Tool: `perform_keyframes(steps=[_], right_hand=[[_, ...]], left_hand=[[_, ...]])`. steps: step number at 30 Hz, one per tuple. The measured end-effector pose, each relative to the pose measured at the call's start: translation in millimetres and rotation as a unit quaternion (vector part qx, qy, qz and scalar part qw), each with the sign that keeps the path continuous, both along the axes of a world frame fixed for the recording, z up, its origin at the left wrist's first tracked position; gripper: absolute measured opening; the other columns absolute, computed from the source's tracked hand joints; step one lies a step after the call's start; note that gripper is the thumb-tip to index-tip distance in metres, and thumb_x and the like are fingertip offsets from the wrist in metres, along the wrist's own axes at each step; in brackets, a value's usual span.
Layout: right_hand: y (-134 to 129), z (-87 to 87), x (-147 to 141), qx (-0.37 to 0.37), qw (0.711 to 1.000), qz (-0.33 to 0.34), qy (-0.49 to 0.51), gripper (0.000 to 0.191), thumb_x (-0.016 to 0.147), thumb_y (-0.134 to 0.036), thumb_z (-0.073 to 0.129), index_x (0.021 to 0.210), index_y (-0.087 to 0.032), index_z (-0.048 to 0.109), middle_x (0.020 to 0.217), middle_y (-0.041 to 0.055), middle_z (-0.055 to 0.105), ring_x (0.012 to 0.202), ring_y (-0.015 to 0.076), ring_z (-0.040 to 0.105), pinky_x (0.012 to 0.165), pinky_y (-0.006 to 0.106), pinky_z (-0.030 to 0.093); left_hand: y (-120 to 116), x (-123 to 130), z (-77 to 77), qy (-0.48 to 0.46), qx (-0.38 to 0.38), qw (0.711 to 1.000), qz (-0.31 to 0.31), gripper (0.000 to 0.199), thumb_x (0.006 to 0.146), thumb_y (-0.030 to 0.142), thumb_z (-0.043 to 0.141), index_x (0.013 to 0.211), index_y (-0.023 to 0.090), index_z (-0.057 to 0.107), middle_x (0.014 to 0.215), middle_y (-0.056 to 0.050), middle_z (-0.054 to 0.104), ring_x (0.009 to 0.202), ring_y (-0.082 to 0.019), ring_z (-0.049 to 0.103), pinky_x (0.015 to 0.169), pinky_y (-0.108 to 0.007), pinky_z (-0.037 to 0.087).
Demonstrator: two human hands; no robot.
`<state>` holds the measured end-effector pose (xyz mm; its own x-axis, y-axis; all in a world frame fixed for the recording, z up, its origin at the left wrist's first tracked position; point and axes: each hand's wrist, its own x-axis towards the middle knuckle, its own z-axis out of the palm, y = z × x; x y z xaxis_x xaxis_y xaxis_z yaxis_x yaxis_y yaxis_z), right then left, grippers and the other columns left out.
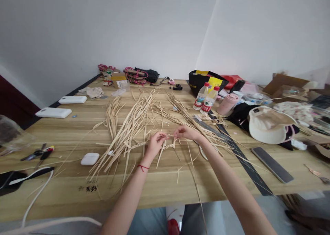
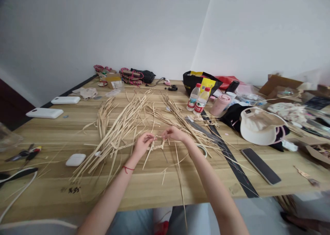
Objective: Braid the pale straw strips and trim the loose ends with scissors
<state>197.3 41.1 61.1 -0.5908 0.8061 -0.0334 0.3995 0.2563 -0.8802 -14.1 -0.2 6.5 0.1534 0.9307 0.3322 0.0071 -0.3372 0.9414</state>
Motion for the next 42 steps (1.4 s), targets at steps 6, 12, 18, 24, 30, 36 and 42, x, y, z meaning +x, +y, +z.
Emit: perform_keyframes(steps=[6,12,18,24,30,36,42], right_hand=[[-11,-12.2,-13,-0.136,0.981,0.026,0.135,0.043,0.074,-0.044,0.066,0.108,-0.017,0.061,0.088,0.0045,0.068,0.077,0.0156,0.063,0.069,0.028,0.049],[-10,-18.4,-21,-0.139,0.98,-0.015,0.143,0.038,0.069,-0.044,0.071,0.095,-0.016,0.065,0.073,-0.0006,0.063,0.055,0.0073,0.049,0.049,0.019,0.04],[-7,-22.4,-18,-0.145,0.978,-0.012,0.148,0.036,0.069,-0.043,0.071,0.092,-0.016,0.066,0.077,0.0009,0.064,0.061,0.0101,0.053,0.054,0.022,0.045],[-3,-23.7,-15,-0.129,0.981,-0.003,0.146,0.035,0.066,-0.043,0.072,0.086,-0.015,0.069,0.077,0.0025,0.066,0.062,0.0108,0.056,0.054,0.021,0.044],[-2,-31.0,-16,-0.132,0.98,0.014,0.145,0.033,0.065,-0.041,0.074,0.082,-0.014,0.07,0.074,0.0023,0.066,0.062,0.0107,0.054,0.055,0.021,0.04],[0,-26.8,-11,-0.125,0.982,0.032,0.14,0.03,0.068,-0.041,0.072,0.077,-0.013,0.07,0.063,-0.0007,0.061,0.053,0.008,0.045,0.05,0.021,0.032],[11,-24.5,-7,-0.129,0.985,0.076,0.087,0.03,0.067,-0.039,0.073,0.08,-0.013,0.071,0.066,-0.0005,0.063,0.056,0.0085,0.046,0.054,0.021,0.034]], left_hand=[[1,-1,0.5,-0.003,-0.006,1.0,-0.002,0.009,0.076,0.022,0.062,0.082,0.017,0.06,0.085,-0.004,0.066,0.084,-0.017,0.065,0.078,-0.031,0.052],[3,1,-2.0,-0.031,-0.038,0.999,-0.012,0.01,0.074,0.023,0.063,0.08,0.017,0.059,0.082,-0.003,0.066,0.081,-0.016,0.065,0.077,-0.031,0.052],[1,-3,2.4,-0.059,-0.083,0.993,-0.052,0.015,0.073,0.026,0.065,0.081,0.016,0.058,0.08,-0.002,0.066,0.079,-0.017,0.067,0.077,-0.031,0.052],[1,-7,4.5,-0.041,-0.097,0.99,-0.093,0.017,0.074,0.028,0.066,0.083,0.016,0.058,0.08,-0.003,0.067,0.079,-0.018,0.067,0.073,-0.029,0.052],[-2,-9,7.5,-0.012,-0.102,0.987,-0.121,0.018,0.077,0.03,0.063,0.088,0.017,0.057,0.084,-0.005,0.068,0.083,-0.018,0.067,0.072,-0.029,0.051],[-3,-5,11.5,-0.01,-0.117,0.982,-0.148,0.018,0.076,0.029,0.064,0.087,0.017,0.058,0.084,-0.005,0.067,0.083,-0.018,0.066,0.069,-0.027,0.05],[-1,-5,11.9,-0.008,-0.127,0.978,-0.166,0.019,0.076,0.03,0.065,0.087,0.017,0.057,0.083,-0.005,0.067,0.082,-0.018,0.066,0.068,-0.026,0.049]])
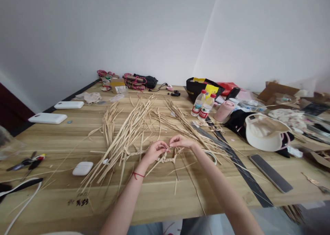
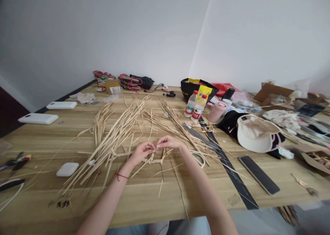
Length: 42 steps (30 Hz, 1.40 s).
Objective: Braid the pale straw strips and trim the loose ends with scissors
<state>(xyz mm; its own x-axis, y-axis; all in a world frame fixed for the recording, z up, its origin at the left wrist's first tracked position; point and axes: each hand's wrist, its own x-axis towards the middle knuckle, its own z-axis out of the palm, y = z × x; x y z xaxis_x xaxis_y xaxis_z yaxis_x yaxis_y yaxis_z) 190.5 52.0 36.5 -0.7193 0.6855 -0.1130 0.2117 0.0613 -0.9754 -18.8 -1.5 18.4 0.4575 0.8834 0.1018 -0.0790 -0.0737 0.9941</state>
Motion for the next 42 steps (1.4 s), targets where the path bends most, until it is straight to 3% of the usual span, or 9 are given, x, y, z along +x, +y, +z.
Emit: perform_keyframes(steps=[8,16,19,22,28,32,39,42], right_hand=[[0,-0.6,6,0.0,0.999,0.024,-0.034,0.031,0.066,-0.04,0.074,0.082,-0.014,0.07,0.07,0.0002,0.065,0.06,0.0102,0.052,0.057,0.021,0.039],[-5,2.2,4,0.011,1.0,0.026,-0.001,0.033,0.066,-0.041,0.073,0.084,-0.014,0.068,0.076,0.0014,0.065,0.067,0.012,0.056,0.063,0.023,0.043],[-11,1.2,-1,0.02,0.999,-0.011,0.023,0.032,0.066,-0.042,0.073,0.083,-0.015,0.067,0.078,0.0016,0.065,0.07,0.0126,0.057,0.067,0.024,0.044],[-22,-6.6,-10,0.034,0.993,-0.093,0.058,0.032,0.066,-0.043,0.073,0.078,-0.015,0.064,0.075,0.0016,0.064,0.069,0.0134,0.057,0.069,0.026,0.045],[-48,-28.3,-35,0.094,0.946,-0.289,0.111,0.029,0.069,-0.045,0.068,0.073,-0.018,0.058,0.071,0.0027,0.064,0.064,0.0147,0.057,0.063,0.027,0.044],[-63,-32.5,-46,0.221,0.895,-0.386,0.036,0.025,0.076,-0.044,0.061,0.072,-0.019,0.059,0.069,0.004,0.06,0.063,0.0157,0.052,0.06,0.029,0.042],[-74,-37.2,-49,0.383,0.848,-0.359,-0.075,0.021,0.088,-0.036,0.047,0.09,-0.022,0.063,0.084,0.0093,0.059,0.078,0.0202,0.054,0.072,0.032,0.044],[-73,-31.4,-43,0.415,0.847,-0.318,-0.096,0.024,0.09,-0.033,0.044,0.098,-0.023,0.064,0.085,0.0092,0.059,0.079,0.0203,0.056,0.072,0.031,0.044]], left_hand=[[-4,-2,2.5,0.008,0.004,1.0,-0.007,0.019,0.075,0.03,0.065,0.085,0.017,0.058,0.082,-0.005,0.068,0.082,-0.017,0.065,0.067,-0.026,0.048],[-3,-2,0.6,0.002,0.001,1.0,-0.013,0.02,0.075,0.031,0.065,0.086,0.016,0.057,0.081,-0.006,0.068,0.079,-0.017,0.066,0.062,-0.024,0.047],[-1,-4,-1.9,-0.01,0.0,1.0,-0.005,0.021,0.075,0.031,0.065,0.087,0.016,0.057,0.082,-0.006,0.069,0.078,-0.017,0.066,0.063,-0.024,0.048],[0,-5,-3.4,-0.018,-0.012,1.0,0.022,0.024,0.072,0.032,0.068,0.085,0.016,0.057,0.079,-0.006,0.069,0.077,-0.016,0.066,0.065,-0.026,0.049],[1,-2,-7.5,-0.033,-0.01,0.994,0.104,0.029,0.065,0.035,0.073,0.075,0.016,0.055,0.072,-0.002,0.066,0.071,-0.015,0.065,0.068,-0.028,0.051],[3,3,-13.4,-0.022,0.009,0.988,0.154,0.028,0.064,0.035,0.073,0.072,0.016,0.055,0.071,0.0,0.063,0.066,-0.012,0.061,0.063,-0.024,0.049],[4,5,-19.9,-0.03,0.026,0.984,0.173,0.027,0.066,0.037,0.071,0.073,0.016,0.056,0.071,-0.001,0.063,0.067,-0.012,0.061,0.063,-0.024,0.05],[4,4,-21.0,-0.028,0.031,0.982,0.181,0.026,0.066,0.035,0.071,0.074,0.016,0.056,0.074,-0.001,0.064,0.069,-0.013,0.062,0.065,-0.025,0.051]])
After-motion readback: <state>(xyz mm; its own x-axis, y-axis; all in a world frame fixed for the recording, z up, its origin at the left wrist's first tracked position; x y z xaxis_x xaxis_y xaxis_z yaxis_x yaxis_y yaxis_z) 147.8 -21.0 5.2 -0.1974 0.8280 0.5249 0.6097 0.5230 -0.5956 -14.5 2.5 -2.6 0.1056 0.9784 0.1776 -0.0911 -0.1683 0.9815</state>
